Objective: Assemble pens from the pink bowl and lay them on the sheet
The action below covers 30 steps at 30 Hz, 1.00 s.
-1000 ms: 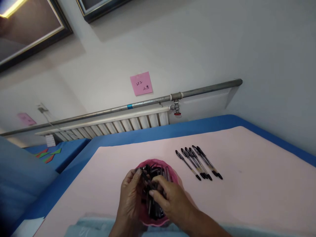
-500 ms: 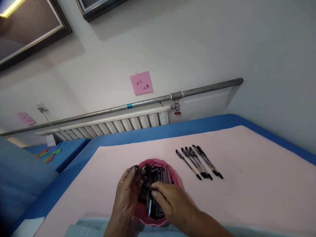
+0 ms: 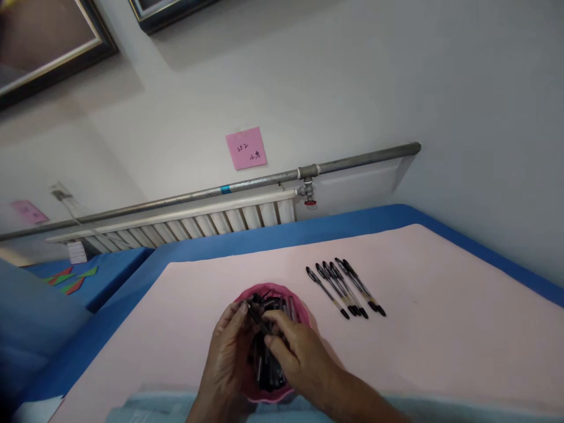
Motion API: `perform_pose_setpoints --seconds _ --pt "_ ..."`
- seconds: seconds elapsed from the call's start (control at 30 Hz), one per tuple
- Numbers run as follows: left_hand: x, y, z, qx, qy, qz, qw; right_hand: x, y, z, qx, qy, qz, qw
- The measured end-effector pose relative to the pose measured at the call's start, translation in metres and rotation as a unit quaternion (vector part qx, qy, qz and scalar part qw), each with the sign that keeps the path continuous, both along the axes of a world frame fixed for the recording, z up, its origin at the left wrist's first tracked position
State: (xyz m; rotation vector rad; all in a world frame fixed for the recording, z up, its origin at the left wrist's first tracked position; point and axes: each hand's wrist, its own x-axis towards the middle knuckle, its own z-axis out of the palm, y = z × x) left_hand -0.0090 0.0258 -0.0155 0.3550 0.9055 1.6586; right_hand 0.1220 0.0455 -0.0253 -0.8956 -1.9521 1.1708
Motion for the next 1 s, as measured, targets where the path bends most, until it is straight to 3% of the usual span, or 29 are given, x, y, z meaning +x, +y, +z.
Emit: perform_pose_setpoints --seconds 0.2,0.37,0.6,0.83,1.0 --pt "0.003 -0.004 -0.002 0.001 0.028 -0.042 0.999 -0.008 0.001 0.014 -0.041 0.037 0.006 0.998" --pt "-0.003 -0.004 0.007 -0.008 0.016 -0.012 1.0 -0.014 0.0 0.023 -0.081 0.039 0.01 0.996" --pt "-0.002 -0.005 0.009 -0.009 0.025 -0.022 0.999 -0.017 0.0 0.018 -0.214 0.091 -0.006 0.973" --pt "-0.024 0.003 0.011 -0.013 0.002 0.109 0.994 -0.018 -0.006 0.016 -0.339 0.088 -0.006 0.937" --pt "-0.022 0.001 0.008 -0.03 -0.001 0.007 1.0 -0.018 -0.006 0.018 -0.334 0.109 -0.017 0.936"
